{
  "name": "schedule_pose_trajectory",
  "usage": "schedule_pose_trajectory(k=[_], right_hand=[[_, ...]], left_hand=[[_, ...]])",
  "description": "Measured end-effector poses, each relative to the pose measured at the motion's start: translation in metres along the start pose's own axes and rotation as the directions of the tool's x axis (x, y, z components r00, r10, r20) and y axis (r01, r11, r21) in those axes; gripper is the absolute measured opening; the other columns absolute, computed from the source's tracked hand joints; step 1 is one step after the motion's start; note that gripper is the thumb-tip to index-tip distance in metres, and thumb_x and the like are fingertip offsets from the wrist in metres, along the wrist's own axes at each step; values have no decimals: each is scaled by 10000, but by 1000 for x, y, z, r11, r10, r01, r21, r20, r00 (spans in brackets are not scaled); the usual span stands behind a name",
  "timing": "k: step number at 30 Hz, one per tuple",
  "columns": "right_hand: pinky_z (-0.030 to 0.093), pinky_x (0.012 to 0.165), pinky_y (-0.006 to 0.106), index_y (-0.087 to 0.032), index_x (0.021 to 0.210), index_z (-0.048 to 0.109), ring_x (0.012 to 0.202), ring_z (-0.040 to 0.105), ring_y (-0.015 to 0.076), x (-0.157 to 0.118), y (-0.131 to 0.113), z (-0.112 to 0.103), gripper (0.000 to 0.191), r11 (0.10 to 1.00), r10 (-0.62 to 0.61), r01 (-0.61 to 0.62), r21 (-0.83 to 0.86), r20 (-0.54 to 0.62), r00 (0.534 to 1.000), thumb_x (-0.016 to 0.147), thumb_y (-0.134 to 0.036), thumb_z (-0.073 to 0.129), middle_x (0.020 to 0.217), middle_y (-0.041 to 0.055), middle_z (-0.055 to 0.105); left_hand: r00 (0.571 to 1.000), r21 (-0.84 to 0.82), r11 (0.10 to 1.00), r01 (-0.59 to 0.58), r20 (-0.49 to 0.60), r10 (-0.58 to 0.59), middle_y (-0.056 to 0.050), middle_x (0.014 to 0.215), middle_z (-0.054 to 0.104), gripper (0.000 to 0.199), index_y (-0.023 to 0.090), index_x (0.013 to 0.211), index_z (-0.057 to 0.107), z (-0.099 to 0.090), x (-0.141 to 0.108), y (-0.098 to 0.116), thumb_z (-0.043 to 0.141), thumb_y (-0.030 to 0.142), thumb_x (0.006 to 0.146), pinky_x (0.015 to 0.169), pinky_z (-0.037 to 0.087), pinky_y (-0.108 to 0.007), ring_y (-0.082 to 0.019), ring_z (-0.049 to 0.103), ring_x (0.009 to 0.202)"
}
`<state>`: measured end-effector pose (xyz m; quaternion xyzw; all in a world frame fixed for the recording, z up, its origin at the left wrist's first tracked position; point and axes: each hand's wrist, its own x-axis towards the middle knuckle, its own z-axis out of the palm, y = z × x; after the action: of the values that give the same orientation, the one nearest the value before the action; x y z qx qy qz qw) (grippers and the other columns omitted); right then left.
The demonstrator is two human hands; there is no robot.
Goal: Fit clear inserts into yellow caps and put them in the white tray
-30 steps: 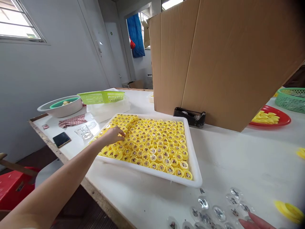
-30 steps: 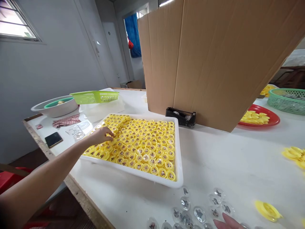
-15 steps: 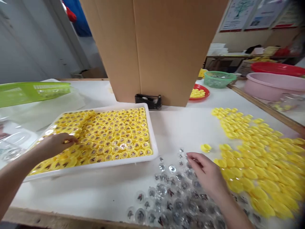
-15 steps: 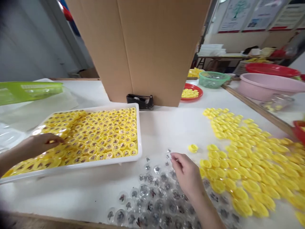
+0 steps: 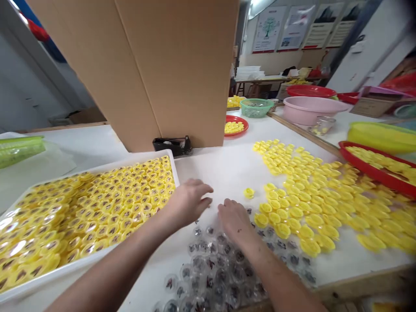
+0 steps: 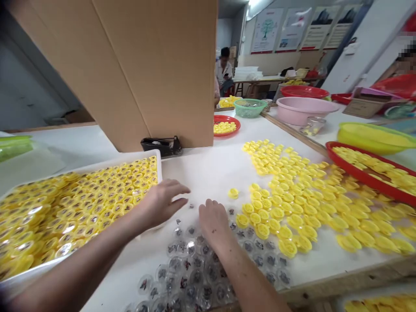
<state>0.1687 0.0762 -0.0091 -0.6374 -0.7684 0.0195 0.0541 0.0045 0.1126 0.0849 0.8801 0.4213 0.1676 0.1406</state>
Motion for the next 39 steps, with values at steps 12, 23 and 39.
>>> schedule_pose_trajectory(k=[12, 23, 39], right_hand=[[415, 799, 421, -146, 1092, 610, 1016, 525, 308, -6, -5, 19, 334, 964, -238, 250, 94, -127, 963, 772, -67, 555, 1018, 132, 627], [449, 712, 451, -110, 814, 642, 779, 589, 294, -4, -13, 16, 146, 963, -177, 192, 190, -95, 980, 748, -43, 531, 803, 142, 613], [466, 557, 255, -195, 918, 551, 636, 630, 170, -25, 11, -13, 144, 503, 177, -8, 865, -94, 980, 866, -207, 417, 738, 16, 634]], left_hand=[[911, -58, 993, -107, 394, 121, -25, 1085, 665, 486, 274, 1118, 653, 120, 143, 39, 685, 201, 638, 777, 488, -284, -200, 633, 853], [987, -129, 985, 111, 127, -94, -28, 817, 669, 282, 193, 1034, 586, 65, 95, 40, 526, 276, 772, 646, 476, -251, -160, 616, 693], [870, -830, 423, 363, 140, -472, -14, 633, 584, 450, 250, 912, 653, 90, -82, 1, 780, 470, 540, 519, 422, -275, -166, 536, 561]])
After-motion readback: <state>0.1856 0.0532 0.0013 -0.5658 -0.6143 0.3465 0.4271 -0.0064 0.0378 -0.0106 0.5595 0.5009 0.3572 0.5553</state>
